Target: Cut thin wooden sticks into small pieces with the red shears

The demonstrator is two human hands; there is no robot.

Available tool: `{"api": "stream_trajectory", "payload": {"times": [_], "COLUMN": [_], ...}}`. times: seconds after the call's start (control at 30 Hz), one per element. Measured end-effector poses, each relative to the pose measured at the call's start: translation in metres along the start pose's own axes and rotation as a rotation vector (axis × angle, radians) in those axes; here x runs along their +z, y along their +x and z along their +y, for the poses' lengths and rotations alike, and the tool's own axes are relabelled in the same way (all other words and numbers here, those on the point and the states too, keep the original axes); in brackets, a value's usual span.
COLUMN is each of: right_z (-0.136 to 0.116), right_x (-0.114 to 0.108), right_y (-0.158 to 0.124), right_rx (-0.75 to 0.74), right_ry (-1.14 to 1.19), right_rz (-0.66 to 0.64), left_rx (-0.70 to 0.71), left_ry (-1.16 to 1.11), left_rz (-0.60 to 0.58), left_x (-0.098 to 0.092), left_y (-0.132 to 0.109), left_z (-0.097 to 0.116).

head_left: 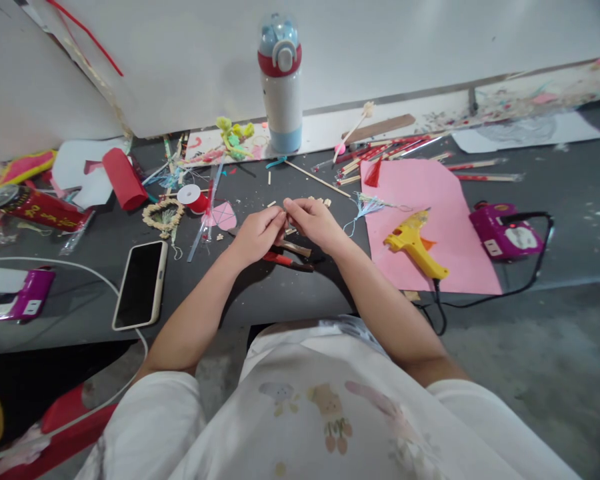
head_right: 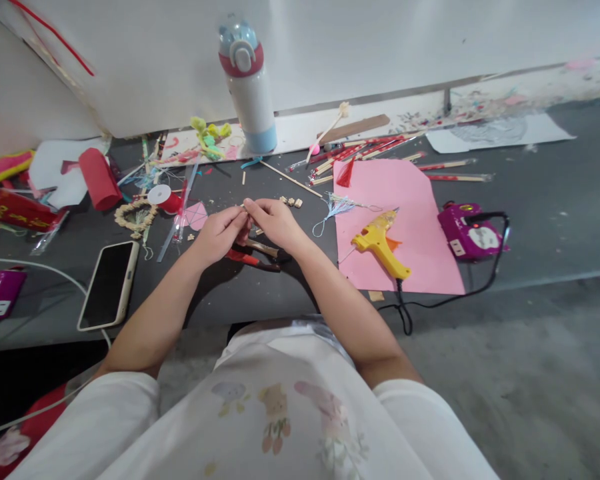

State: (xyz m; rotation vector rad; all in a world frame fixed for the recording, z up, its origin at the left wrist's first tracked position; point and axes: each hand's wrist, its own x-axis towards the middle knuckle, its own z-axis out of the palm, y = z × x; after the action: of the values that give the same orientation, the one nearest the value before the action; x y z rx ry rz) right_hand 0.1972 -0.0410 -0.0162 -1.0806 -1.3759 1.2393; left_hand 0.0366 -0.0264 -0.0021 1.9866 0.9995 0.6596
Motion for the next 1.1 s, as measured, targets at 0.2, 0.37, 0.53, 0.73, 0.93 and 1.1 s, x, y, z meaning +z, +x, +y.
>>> {"api": "stream_trajectory", "payload": {"times": [0.2,0.37,0.53,0.73,0.93,1.1], "right_z": [-0.005,-0.006,-0.005,-0.007,-0.009,-0.003], "right_x": [0.0,0.0,0.001,0.002,0.004,0.004], "right_y": [-0.001,-0.002,-0.002,-0.003,-0.004,-0.002], "right_rx": [0.007,0.002,0.004,-0.017,-0.037,0.002], "right_ry": [-0.022,-0.007,0.04,0.057,0.098,0.202], "right_rz": [0.016,0.0,-0.011,-0.011,0.0,-0.014], "left_rx": [-0.061,-0.09,-0.102,-0.102,-0.035,0.019], "left_ry": [-0.211,-0.292,-0.296,-0.299,-0.235,-0.16], "left_rz": [-0.016,-0.016,-0.039,-0.048,0.022,0.067], "left_x": [0.002,0.003,0.001,0.003,0.006,0.01], "left_y": [0.0,0.001,0.002,0.002,0.0,-0.002], "left_z": [-0.004,-0.002,0.001,-0.001,-0.003,-0.002]}}
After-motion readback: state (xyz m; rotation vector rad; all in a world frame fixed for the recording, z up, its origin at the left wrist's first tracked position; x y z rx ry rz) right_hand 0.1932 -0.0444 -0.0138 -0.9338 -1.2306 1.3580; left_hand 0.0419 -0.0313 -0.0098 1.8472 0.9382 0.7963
